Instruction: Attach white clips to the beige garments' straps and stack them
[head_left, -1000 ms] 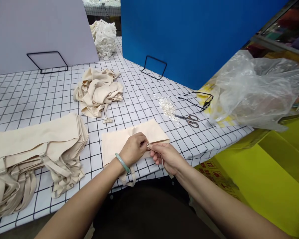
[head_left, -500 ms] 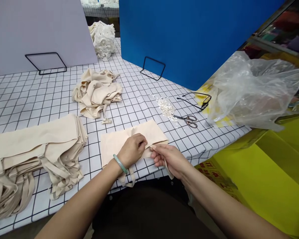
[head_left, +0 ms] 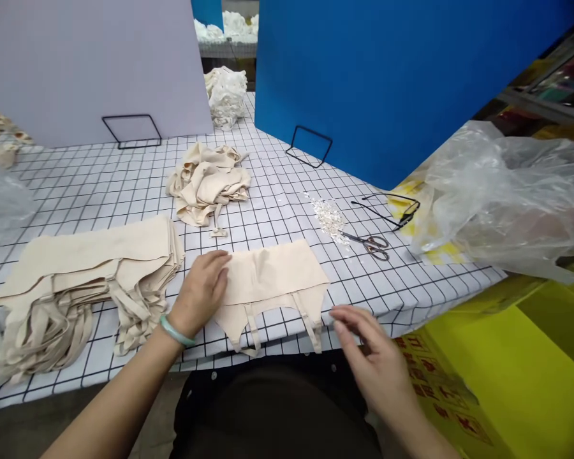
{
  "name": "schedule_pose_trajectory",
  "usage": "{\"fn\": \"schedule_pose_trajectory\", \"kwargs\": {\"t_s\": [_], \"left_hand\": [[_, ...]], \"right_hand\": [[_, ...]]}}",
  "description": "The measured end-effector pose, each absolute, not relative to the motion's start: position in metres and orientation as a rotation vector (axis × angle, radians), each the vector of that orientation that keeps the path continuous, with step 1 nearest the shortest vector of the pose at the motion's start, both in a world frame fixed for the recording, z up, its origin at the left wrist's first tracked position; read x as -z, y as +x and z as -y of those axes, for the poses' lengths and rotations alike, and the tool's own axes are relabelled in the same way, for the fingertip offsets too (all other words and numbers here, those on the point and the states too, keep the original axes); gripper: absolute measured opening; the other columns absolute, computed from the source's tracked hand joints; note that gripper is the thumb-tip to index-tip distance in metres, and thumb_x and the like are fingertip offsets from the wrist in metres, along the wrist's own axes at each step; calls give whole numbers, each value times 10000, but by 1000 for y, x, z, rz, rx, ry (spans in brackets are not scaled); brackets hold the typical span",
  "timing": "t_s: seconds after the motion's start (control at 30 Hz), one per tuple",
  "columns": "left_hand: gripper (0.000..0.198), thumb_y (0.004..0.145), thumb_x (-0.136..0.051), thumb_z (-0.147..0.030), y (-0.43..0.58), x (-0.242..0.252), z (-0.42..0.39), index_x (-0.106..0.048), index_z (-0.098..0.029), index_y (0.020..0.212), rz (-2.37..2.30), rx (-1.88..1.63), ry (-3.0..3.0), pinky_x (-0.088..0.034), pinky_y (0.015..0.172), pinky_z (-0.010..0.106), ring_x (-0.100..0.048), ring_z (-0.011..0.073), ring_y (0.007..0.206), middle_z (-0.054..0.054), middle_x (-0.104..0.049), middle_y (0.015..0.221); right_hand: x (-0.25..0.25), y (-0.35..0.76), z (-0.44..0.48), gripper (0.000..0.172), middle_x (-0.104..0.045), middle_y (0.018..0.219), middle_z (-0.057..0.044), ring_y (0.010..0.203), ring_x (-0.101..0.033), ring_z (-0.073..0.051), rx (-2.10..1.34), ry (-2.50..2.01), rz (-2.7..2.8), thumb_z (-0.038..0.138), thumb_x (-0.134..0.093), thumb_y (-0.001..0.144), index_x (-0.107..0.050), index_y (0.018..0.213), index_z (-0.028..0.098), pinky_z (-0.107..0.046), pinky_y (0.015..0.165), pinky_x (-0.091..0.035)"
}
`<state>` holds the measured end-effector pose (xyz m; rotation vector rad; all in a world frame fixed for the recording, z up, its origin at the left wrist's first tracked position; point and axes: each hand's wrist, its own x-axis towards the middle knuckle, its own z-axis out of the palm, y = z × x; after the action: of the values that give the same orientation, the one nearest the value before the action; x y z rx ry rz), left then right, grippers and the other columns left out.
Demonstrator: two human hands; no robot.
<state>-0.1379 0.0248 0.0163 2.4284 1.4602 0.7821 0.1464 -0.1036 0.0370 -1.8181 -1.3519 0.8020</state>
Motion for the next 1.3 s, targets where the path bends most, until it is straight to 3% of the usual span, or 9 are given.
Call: {"fn": "schedule_pose_trajectory", "kwargs": {"t_s": [0.13,0.27,0.37,0.5,0.67,0.77,0.87,1.07,1.3], "left_hand": [[321,882,-578,-408,-148,-28,-41,-625,-127,1028,-1969,-288,2246,-482,915,510,-590,331,1021,152,-653,1041],[138,849,-558,-286,-145,-38,-53,-582,-178,767,-1929,-58,2083,-472,814,390,-607,271,924,99,-662,916],[28,808,-543,-203,-148,-42,-49,-560,-181,810,-1919,-220,1941,-456,695,312,-612,216,805,65,-648,841],[349,721,-637,-206,-156,-44,-43,-550,-168,1057,-1882,-395,1751,-438,637,285,-604,195,722,1,-620,760],[184,678,-691,-266,-157,-39,-41,-528,-183,688,-1663,-535,1491,-386,555,248,-535,143,616,-33,-528,641],[257,697,-729,-331,-152,-38,-27,-545,-170,778,-1460,-835,1183,-474,634,258,-598,148,697,-8,-608,753],[368,746,-747,-400,-150,-48,-2,-565,-174,974,-1164,-1059,1007,-548,769,314,-663,176,850,40,-677,923],[277,853,-689,-359,-198,-121,45,-609,-171,1040,-1054,-1185,1212,-591,691,285,-675,164,832,101,-683,1037],[314,815,-732,-358,-310,-205,66,-703,-144,1043,-1373,-1511,1375,-605,726,339,-683,203,828,71,-700,906]], "right_hand": [[-35,166,24,258,-655,1011,-93,899,-621,-243,-515,-1839,1589,396,-497,906,-659,992,215,-386,805,-509],[-15,163,-49,234,-636,948,-115,965,-581,-302,-383,-1984,1813,384,-588,799,-640,912,185,-452,885,-451],[-4,158,-67,155,-616,879,-88,904,-572,-278,-472,-2004,1861,366,-591,774,-600,753,213,-414,829,-444],[-9,157,-61,149,-592,763,-40,789,-550,-224,-617,-1939,1774,318,-596,755,-518,663,231,-352,728,-422],[-22,158,-46,309,-650,785,-11,746,-606,-199,-1065,-1698,1392,404,-717,697,-576,906,225,-324,669,-474],[-28,162,-35,510,-707,876,-68,852,-665,-259,-1254,-1591,1219,466,-822,599,-646,989,188,-372,718,-539],[-39,170,-25,470,-735,936,-112,903,-676,-313,-1238,-1586,1204,534,-832,572,-703,880,203,-431,749,-569],[-96,148,-34,435,-734,966,-83,922,-685,-290,-1156,-1247,1121,498,-882,531,-691,890,344,-431,800,-581],[-165,11,-61,271,-715,916,-33,847,-659,-193,-1153,-731,1337,409,-798,727,-742,951,267,-359,737,-577]]}}
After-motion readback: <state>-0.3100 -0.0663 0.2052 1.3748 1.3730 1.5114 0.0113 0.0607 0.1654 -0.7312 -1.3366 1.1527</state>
